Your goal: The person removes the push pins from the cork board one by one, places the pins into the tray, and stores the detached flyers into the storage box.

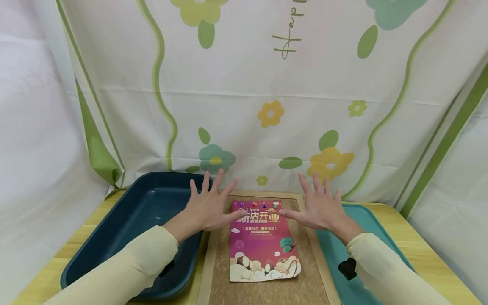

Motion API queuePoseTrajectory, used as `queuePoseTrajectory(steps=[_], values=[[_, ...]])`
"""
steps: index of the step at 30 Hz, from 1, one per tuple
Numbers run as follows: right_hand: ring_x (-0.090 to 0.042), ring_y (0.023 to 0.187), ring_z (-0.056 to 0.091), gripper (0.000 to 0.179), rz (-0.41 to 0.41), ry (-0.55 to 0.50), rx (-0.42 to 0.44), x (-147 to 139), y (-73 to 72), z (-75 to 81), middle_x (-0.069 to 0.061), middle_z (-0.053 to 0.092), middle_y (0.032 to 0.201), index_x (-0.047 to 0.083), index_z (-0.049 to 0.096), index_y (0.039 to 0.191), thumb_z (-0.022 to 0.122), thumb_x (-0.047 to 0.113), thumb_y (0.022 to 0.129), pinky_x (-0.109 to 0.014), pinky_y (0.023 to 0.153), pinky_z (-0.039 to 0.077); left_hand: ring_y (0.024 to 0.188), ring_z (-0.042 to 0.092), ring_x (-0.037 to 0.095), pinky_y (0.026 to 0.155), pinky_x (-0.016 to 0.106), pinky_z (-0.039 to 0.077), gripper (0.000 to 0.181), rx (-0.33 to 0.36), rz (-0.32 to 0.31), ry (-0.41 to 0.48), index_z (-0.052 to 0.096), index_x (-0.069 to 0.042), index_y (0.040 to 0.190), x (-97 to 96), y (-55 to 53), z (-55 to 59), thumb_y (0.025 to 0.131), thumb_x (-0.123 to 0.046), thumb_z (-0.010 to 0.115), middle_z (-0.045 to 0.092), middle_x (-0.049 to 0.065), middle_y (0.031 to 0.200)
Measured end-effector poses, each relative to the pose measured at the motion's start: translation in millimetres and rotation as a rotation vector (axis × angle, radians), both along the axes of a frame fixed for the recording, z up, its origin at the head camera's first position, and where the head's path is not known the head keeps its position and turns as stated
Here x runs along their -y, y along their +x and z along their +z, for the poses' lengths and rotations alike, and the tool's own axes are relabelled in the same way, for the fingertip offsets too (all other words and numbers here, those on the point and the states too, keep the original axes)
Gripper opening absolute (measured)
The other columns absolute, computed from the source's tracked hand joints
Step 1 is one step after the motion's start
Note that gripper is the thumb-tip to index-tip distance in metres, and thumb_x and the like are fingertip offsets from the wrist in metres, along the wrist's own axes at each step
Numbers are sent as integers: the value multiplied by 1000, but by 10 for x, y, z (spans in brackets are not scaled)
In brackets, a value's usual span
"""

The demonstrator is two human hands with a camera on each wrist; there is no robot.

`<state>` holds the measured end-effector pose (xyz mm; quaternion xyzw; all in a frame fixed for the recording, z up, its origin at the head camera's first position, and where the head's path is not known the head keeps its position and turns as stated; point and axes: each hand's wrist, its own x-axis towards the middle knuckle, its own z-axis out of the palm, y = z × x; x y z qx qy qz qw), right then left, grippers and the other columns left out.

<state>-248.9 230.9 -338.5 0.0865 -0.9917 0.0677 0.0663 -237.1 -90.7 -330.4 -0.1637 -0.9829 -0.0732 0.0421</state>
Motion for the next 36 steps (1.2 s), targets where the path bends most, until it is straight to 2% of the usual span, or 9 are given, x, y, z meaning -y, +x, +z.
queuePoseTrajectory(steps=[6,14,19,23,29,36], values=[[-65,157,14,126,16,-9,-36,-5,-4,-13,-30,13,175,21,10,173,54,95,81,-90,115,13,163,5,56,124,82,7,98,14,16,36,21,-33,171,7,47,-13,92,-79,55,7,16,180],[-59,154,26,112,73,-138,-42,44,-4,-5,-27,21,174,23,21,171,60,86,86,-84,118,21,164,6,54,127,78,7,99,40,34,109,19,-30,172,-62,198,7,93,-75,59,6,17,180],[-55,153,30,107,116,-171,-80,76,-32,-1,-27,26,172,21,24,170,66,78,89,-82,118,26,164,2,53,128,77,6,99,64,37,149,20,-28,172,-114,297,20,93,-69,65,4,17,180],[-53,153,31,102,156,-206,-97,97,-50,1,-26,29,171,18,26,169,71,67,92,-79,118,31,164,4,52,129,75,8,99,75,55,138,19,-28,172,-144,372,25,94,-68,66,6,18,180],[-49,152,35,95,200,-262,-124,114,-81,-9,-23,34,169,16,30,168,76,55,94,-77,118,33,165,10,50,129,73,13,93,103,43,101,25,-26,170,-214,468,110,96,-64,65,18,20,177],[-47,155,34,91,216,-331,-101,165,-116,-15,-21,34,170,14,30,168,74,51,97,-76,119,33,165,13,46,130,70,18,91,132,10,48,27,-29,170,-317,564,144,95,-62,67,18,18,178]])
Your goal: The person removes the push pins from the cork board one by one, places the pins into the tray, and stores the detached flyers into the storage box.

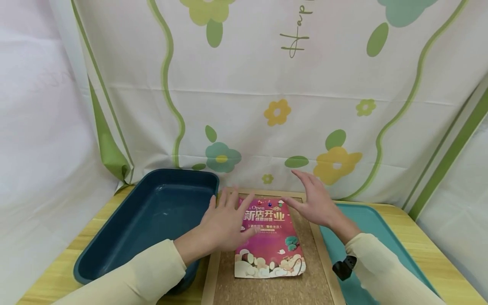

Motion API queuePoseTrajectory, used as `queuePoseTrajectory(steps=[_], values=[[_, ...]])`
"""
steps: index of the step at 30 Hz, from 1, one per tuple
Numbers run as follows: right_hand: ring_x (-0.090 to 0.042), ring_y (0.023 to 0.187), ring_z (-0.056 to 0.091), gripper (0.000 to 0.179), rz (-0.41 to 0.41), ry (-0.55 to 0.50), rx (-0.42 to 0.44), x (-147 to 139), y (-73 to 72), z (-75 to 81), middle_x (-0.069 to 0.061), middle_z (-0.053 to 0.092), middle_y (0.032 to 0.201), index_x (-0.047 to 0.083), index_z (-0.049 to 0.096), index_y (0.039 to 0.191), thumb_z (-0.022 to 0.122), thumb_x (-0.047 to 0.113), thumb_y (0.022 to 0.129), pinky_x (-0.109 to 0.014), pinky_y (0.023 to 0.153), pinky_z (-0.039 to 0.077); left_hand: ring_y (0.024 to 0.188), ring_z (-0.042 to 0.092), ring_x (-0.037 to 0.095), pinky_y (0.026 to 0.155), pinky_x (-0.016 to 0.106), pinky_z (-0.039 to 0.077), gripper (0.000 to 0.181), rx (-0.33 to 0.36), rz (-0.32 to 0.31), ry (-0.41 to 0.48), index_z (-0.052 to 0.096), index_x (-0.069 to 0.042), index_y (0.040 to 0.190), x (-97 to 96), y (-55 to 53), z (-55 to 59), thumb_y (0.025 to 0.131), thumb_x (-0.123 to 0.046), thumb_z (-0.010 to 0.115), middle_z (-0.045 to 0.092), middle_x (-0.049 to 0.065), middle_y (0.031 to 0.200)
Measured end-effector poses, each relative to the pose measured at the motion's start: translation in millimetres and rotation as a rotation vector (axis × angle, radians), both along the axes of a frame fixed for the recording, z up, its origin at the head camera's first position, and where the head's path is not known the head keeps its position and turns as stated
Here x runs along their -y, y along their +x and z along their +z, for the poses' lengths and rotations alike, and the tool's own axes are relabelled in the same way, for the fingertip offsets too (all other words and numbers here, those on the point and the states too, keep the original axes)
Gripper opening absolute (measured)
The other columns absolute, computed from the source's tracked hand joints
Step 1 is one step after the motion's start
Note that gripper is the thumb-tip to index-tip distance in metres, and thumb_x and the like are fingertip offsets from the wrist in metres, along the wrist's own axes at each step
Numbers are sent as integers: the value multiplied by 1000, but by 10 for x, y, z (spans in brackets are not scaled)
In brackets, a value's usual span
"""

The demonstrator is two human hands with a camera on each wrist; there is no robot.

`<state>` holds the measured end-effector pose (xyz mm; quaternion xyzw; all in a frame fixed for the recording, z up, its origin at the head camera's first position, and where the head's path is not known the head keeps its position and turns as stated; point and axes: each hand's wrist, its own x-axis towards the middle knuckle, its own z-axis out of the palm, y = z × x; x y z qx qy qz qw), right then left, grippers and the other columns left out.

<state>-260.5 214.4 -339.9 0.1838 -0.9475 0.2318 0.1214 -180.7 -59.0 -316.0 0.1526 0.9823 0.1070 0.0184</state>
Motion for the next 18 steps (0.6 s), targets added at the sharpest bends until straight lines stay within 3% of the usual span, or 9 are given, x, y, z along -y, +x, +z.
queuePoseTrajectory(steps=[6,11,18], values=[[-46,155,34,86,14,-52,19,72,-26,6,-21,35,170,13,30,168,72,46,100,-75,118,36,166,11,45,130,67,22,90,51,-27,22,27,-31,170,-51,60,45,96,-64,65,18,15,179],[-47,155,36,80,19,-86,36,113,-57,-15,-23,37,169,12,30,168,69,40,103,-75,118,36,165,17,46,128,68,26,90,84,-67,76,28,-30,169,-58,148,92,96,-65,65,21,15,178],[-46,153,40,77,21,-121,53,155,-74,-38,-23,40,167,11,31,167,68,37,104,-73,118,38,165,17,46,126,71,27,88,157,-100,131,27,-29,170,-65,273,49,97,-64,64,19,15,178]])
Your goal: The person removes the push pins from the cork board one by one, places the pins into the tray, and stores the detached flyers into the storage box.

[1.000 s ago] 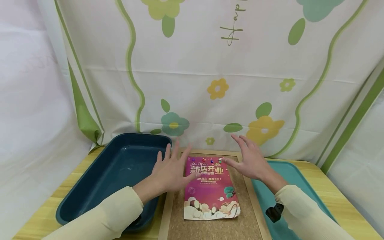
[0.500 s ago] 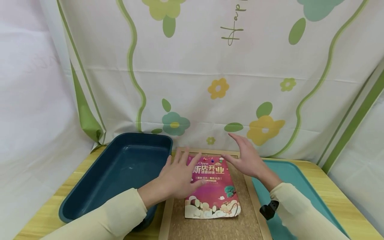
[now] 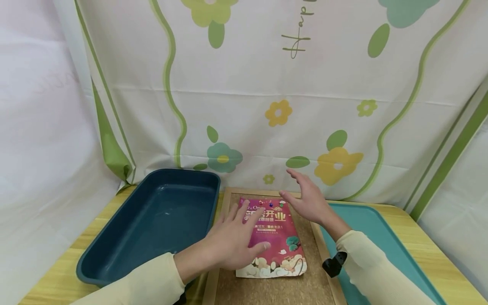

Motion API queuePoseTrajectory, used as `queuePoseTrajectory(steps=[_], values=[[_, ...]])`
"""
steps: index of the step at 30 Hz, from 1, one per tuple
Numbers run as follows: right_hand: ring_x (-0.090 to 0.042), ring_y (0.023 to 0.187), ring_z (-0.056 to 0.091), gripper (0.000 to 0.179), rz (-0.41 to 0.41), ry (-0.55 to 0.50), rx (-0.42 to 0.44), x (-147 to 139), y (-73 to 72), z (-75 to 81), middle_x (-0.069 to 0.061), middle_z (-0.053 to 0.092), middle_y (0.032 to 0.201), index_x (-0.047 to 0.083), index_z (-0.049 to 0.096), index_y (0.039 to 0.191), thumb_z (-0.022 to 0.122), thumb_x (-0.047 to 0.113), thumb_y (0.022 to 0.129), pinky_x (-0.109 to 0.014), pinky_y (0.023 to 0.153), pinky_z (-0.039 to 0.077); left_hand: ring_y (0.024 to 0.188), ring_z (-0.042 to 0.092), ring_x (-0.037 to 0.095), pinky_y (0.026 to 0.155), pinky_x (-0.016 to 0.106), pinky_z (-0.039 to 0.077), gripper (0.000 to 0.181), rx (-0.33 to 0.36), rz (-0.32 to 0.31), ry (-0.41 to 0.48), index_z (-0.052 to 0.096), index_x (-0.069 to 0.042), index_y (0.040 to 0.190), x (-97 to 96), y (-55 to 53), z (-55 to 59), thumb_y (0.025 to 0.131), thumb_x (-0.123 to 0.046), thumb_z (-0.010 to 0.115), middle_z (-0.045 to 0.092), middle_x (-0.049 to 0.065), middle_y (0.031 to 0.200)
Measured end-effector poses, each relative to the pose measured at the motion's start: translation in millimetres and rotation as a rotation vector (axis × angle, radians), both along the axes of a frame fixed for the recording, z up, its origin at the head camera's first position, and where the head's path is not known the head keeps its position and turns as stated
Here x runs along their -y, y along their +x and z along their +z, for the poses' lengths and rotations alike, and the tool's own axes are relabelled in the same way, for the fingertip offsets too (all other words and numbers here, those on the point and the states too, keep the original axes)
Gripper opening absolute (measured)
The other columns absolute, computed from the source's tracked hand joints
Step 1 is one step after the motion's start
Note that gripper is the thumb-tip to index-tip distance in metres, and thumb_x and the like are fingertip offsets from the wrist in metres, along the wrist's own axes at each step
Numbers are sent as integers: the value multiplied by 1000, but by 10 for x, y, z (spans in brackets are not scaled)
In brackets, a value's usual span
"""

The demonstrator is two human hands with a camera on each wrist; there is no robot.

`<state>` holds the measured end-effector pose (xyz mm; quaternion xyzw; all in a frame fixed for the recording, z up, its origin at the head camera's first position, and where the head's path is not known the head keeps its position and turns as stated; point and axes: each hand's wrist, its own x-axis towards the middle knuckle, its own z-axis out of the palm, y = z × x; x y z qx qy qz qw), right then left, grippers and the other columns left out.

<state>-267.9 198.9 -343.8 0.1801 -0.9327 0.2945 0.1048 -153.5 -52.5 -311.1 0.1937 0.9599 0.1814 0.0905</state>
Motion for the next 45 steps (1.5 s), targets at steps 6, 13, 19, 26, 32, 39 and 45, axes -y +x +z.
queuePoseTrajectory(steps=[6,13,19,26,32,39,45], values=[[-47,150,44,72,22,-16,4,30,3,-15,-23,43,165,11,34,166,66,35,106,-72,115,42,164,17,49,126,72,26,88,49,4,38,29,-28,169,17,26,-127,96,-64,65,17,16,179],[-51,144,50,70,46,-39,44,89,-23,-19,-24,45,163,12,35,166,65,33,106,-67,107,52,163,18,49,126,73,26,89,74,-3,62,33,-27,168,39,69,-290,94,-64,67,21,15,178],[-49,146,50,69,62,-89,107,168,-75,-22,-21,46,164,16,34,166,63,37,107,-68,110,49,165,16,45,128,71,23,87,88,-26,12,34,-30,167,26,68,-404,94,-65,66,23,11,178],[-45,140,55,62,86,-205,191,297,-134,-42,-19,53,158,15,43,162,66,30,106,-61,107,54,164,20,43,129,69,24,83,109,-47,-61,35,-34,167,17,42,-489,95,-63,66,26,10,177],[-38,133,62,55,90,-255,242,430,-188,-57,-16,61,150,16,51,157,67,27,106,-50,100,61,165,23,39,127,68,29,71,146,-77,-107,39,-40,164,20,33,-568,100,-60,62,27,8,177],[-33,122,68,47,75,-324,280,577,-237,-67,-15,68,139,11,58,149,68,22,105,-51,96,62,166,22,36,122,66,39,67,170,-107,-140,40,-47,161,25,15,-595,99,-57,64,25,4,178],[-28,115,68,37,52,-325,298,684,-291,-122,-13,71,130,10,66,141,68,20,105,-49,98,61,165,24,37,125,61,37,62,144,-145,-175,44,-46,159,50,27,-638,101,-51,64,29,3,177]])
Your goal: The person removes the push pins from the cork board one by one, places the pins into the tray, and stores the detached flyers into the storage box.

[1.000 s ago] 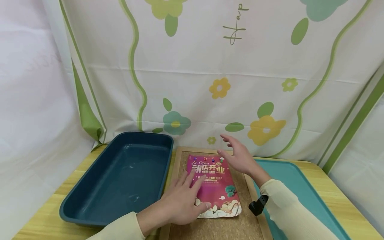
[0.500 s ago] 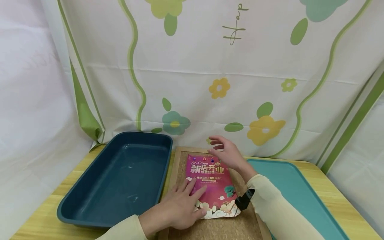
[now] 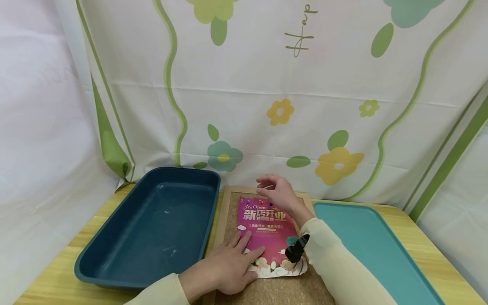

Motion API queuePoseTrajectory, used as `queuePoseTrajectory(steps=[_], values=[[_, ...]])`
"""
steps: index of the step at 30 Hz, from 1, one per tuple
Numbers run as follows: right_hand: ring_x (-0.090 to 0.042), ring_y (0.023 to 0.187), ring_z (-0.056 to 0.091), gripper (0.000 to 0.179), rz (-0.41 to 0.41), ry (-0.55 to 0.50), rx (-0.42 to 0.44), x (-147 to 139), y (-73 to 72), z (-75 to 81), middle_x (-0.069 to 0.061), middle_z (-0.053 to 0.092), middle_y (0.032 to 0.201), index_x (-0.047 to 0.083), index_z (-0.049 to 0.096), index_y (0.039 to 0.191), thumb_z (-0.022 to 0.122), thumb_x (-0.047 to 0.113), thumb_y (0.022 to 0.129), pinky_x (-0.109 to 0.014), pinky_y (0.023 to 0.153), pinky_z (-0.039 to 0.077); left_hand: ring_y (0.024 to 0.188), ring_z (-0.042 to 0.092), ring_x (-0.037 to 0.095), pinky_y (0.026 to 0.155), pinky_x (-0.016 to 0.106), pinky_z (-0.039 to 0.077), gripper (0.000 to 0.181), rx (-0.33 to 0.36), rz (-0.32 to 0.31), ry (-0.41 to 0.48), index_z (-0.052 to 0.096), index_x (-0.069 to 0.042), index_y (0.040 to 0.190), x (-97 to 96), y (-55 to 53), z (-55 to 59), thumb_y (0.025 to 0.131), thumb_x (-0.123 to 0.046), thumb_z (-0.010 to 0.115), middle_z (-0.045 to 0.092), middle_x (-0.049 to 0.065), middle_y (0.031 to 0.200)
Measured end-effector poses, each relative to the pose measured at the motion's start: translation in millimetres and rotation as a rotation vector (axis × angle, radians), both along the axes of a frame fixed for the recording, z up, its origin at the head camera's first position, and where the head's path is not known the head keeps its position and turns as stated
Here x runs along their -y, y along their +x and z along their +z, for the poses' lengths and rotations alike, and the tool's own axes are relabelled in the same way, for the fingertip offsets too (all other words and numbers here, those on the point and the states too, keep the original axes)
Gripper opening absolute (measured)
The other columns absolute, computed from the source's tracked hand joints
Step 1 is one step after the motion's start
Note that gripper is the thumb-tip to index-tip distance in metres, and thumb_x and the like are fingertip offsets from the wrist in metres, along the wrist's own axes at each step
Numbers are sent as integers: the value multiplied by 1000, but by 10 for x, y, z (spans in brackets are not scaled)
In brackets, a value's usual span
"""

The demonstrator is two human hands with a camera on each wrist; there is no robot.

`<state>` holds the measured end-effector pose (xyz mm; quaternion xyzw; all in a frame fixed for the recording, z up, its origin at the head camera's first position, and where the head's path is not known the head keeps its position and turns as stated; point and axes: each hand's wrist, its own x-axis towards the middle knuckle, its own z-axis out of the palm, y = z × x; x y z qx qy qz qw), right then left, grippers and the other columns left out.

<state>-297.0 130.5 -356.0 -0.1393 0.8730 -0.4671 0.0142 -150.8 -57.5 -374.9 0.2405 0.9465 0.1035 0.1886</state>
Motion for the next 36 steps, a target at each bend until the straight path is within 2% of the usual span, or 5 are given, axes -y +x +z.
queuePoseTrajectory(steps=[5,10,17,27,36], values=[[-25,110,69,31,8,2,17,55,-52,-58,-13,72,125,6,70,134,68,17,105,-45,96,61,165,24,36,126,59,37,60,-23,-24,-16,42,-46,160,12,4,-23,103,-48,61,27,2,177],[-24,109,68,31,15,17,37,92,-86,-65,-13,72,124,3,72,132,68,18,105,-40,91,62,164,26,36,123,58,42,60,-45,-36,-35,43,-46,160,14,16,-40,103,-48,61,28,3,177],[-25,109,68,28,-2,23,60,140,-128,-65,-12,72,122,3,74,127,69,18,104,-42,94,61,162,32,38,118,57,48,58,-69,-52,-44,44,-46,159,6,10,-41,104,-47,62,31,4,176],[-26,112,67,23,-23,53,95,200,-222,-201,-10,73,120,5,77,122,69,16,104,-45,99,58,162,30,38,120,58,46,58,-43,-44,-28,45,-47,158,-5,-3,-25,104,-46,64,32,6,175],[-25,109,68,19,-19,99,105,196,-276,-306,-8,76,115,9,78,117,74,16,100,-44,97,57,161,33,37,114,63,50,59,-42,-30,-23,49,-46,156,-24,-11,-12,101,-46,68,35,6,174]])
